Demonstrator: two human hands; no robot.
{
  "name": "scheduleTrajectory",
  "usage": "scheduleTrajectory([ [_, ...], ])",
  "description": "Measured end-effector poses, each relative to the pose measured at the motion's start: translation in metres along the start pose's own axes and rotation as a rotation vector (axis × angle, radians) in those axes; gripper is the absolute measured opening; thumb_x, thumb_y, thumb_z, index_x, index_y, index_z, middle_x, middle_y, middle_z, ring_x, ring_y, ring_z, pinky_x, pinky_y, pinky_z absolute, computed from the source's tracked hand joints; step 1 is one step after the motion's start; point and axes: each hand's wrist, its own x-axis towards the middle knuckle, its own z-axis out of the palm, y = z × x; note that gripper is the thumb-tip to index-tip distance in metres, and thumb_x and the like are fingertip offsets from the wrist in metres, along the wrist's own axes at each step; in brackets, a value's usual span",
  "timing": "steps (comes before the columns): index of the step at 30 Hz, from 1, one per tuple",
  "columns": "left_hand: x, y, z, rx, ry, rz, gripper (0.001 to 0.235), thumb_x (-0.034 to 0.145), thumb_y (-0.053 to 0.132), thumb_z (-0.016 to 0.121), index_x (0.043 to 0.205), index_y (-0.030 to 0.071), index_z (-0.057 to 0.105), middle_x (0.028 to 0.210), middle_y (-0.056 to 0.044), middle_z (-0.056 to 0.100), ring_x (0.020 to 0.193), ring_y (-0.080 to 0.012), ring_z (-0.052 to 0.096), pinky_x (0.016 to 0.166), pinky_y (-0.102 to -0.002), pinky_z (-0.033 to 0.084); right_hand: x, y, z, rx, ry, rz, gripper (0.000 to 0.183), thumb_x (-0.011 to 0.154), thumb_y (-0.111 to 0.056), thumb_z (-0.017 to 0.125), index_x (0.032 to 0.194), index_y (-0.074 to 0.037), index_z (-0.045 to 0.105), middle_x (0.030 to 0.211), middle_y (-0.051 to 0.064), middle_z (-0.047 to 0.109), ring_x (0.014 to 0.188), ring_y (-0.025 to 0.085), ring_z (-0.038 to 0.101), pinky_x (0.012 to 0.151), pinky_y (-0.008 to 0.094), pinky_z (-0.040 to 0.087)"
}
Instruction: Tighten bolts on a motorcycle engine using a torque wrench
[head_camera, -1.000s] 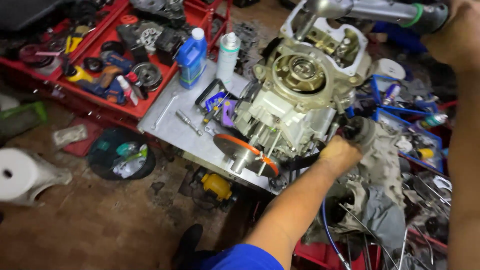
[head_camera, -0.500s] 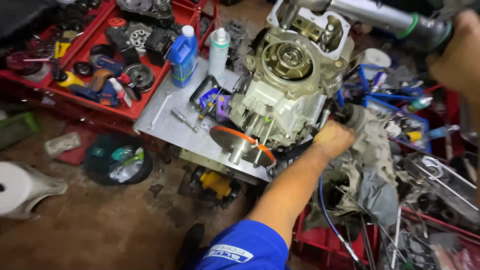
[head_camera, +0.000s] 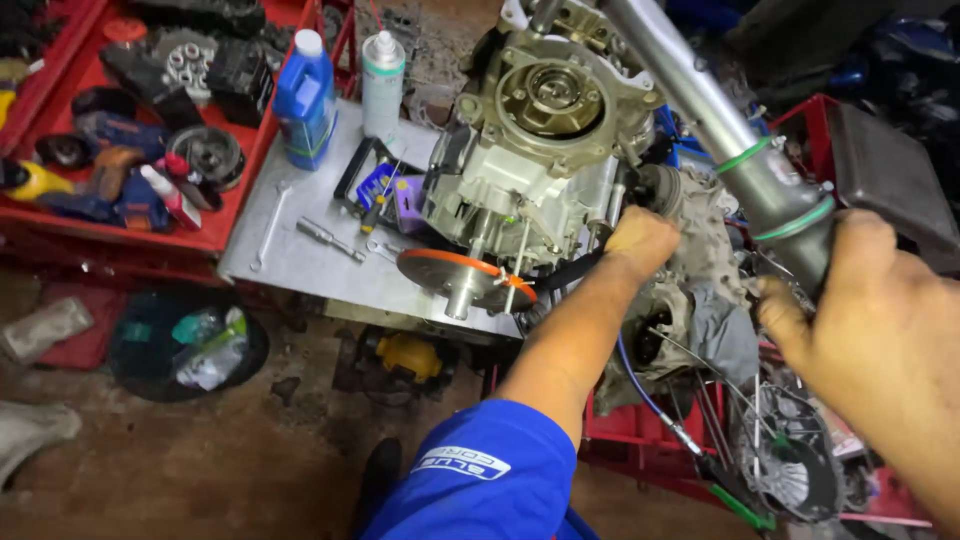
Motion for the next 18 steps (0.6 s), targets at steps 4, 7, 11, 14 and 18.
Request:
scheduleTrajectory([
  [4,0.002,-0.002,-0.004,0.018,-0.003,-0.006,0.011,0.081,0.023,0.067,0.086,0.025,0.077,0.08,0.003,0.077,0.074,-0.0217,0.074,0.064,-0.04,0.046,-0.009,-0.005,-0.028,-0.215,0.022,-0.056,0.071,0.101,-0.085,0.042,0.137,-0.025,0.055,0.082,-0.008,0.065,0.062,0.011,0.07,0.058,0.024,0.052],
  [7,-0.007,-0.003,-0.004,-0.005,0.031,-0.009,0.01,0.079,0.024,0.068,0.081,0.027,0.077,0.077,0.004,0.077,0.072,-0.021,0.074,0.062,-0.04,0.047,-0.007,-0.004,-0.029,-0.156,0.056,-0.079,0.068,0.101,-0.08,0.046,0.141,-0.026,0.058,0.086,-0.011,0.068,0.061,0.011,0.07,0.057,0.024,0.052],
  [11,-0.009,-0.005,-0.011,0.004,-0.102,-0.033,0.013,0.087,0.025,0.063,0.089,0.027,0.076,0.085,0.004,0.079,0.078,-0.021,0.076,0.067,-0.041,0.049,0.021,0.009,0.015,0.196,-0.03,-0.069,0.043,0.097,-0.05,0.062,0.13,-0.022,0.058,0.086,0.002,0.072,0.067,0.025,0.074,0.059,0.037,0.057],
  [14,-0.011,-0.006,-0.007,-0.027,-0.027,-0.044,0.013,0.084,0.025,0.065,0.084,0.027,0.077,0.078,0.003,0.078,0.072,-0.0226,0.076,0.065,-0.042,0.05,0.076,0.034,0.083,0.533,-0.033,-0.092,0.055,0.086,-0.021,0.078,0.135,-0.004,0.059,0.094,0.026,0.067,0.081,0.043,0.067,0.071,0.049,0.051],
  [18,-0.014,-0.008,-0.028,-0.006,-0.063,-0.056,0.016,0.081,0.023,0.067,0.082,0.03,0.081,0.078,0.004,0.078,0.073,-0.0214,0.076,0.063,-0.041,0.049,0.19,0.049,0.188,0.543,0.28,-0.221,0.053,0.091,-0.016,0.08,0.14,0.0,0.066,0.102,0.026,0.059,0.085,0.042,0.061,0.077,0.047,0.048],
])
